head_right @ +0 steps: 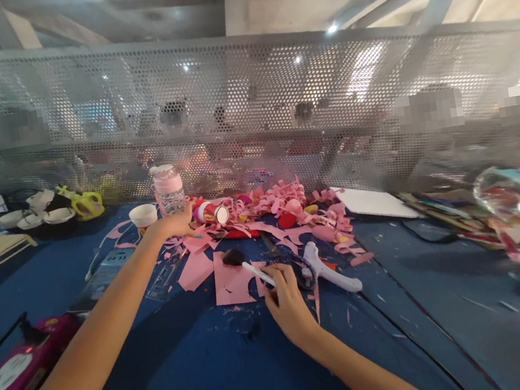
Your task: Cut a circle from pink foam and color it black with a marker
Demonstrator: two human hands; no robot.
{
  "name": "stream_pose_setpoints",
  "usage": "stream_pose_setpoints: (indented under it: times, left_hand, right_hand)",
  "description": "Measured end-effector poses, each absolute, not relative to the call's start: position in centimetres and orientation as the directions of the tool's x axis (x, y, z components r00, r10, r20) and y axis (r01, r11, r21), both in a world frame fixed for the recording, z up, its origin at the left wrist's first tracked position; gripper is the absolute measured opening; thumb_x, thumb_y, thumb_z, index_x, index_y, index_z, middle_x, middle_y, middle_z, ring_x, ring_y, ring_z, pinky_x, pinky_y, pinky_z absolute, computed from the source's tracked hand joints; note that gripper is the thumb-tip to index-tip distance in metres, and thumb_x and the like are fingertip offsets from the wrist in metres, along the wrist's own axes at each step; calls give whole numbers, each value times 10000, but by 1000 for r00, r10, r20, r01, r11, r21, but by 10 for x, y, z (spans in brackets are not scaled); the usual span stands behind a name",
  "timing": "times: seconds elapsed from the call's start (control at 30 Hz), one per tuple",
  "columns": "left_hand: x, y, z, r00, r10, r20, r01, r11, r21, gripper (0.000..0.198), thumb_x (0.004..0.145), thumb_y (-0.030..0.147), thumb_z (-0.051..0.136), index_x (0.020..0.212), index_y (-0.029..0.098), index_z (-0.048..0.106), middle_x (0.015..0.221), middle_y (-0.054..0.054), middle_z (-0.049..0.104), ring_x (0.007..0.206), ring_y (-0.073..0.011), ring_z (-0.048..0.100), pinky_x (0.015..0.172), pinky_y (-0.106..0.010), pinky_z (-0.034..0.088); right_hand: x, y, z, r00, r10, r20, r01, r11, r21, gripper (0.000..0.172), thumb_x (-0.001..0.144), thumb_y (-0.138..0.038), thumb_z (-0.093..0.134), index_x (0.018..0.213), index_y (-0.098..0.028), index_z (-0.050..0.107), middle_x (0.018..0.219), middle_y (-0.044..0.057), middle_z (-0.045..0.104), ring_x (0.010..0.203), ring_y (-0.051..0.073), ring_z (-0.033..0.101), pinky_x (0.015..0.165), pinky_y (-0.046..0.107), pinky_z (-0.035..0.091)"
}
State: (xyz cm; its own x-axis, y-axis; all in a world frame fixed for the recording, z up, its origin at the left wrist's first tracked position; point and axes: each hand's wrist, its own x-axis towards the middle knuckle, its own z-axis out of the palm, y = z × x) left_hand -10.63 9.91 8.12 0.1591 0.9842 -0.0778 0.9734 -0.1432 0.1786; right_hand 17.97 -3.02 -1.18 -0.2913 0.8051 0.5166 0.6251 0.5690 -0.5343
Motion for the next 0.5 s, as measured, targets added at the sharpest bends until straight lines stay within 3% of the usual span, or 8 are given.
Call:
stream_pose_setpoints:
  times: [0.07, 0.2, 0.5]
  left_hand:
    - [-109, 101, 79, 152, 973, -174, 982, -129, 134, 800, 654, 336, 742, 1302, 70, 355, 1175, -233, 566, 1035, -317, 575, 830, -372, 459]
    - [-113, 108, 77, 164, 946, -280, 985, -143, 97, 332, 864, 325, 552, 1137, 138, 529, 1107, -93, 579, 937, -199, 592, 797, -390, 503]
    - [-120, 113, 72, 208, 960, -187, 975, -189, 118, 307, 880, 312, 529, 1140, 148, 528, 1142, -85, 553, 974, -205, 573, 817, -402, 498]
  right_hand:
    - [179, -31, -10, -284, 792, 540, 637, 577, -511, 315, 807, -115, 425, 1091, -229, 500, 1053, 105, 474, 915, 217, 560, 681, 358, 550]
    - [177, -32, -5, -344, 747, 569, 662, 623, -417, 227, 837, -162, 463, 1036, -230, 550, 979, 89, 538, 916, 230, 562, 764, 408, 522]
    - [179, -35, 6, -401, 660, 635, 733, 647, -210, 164, 862, -186, 475, 911, -208, 630, 798, 69, 593, 784, 222, 533, 716, 377, 478]
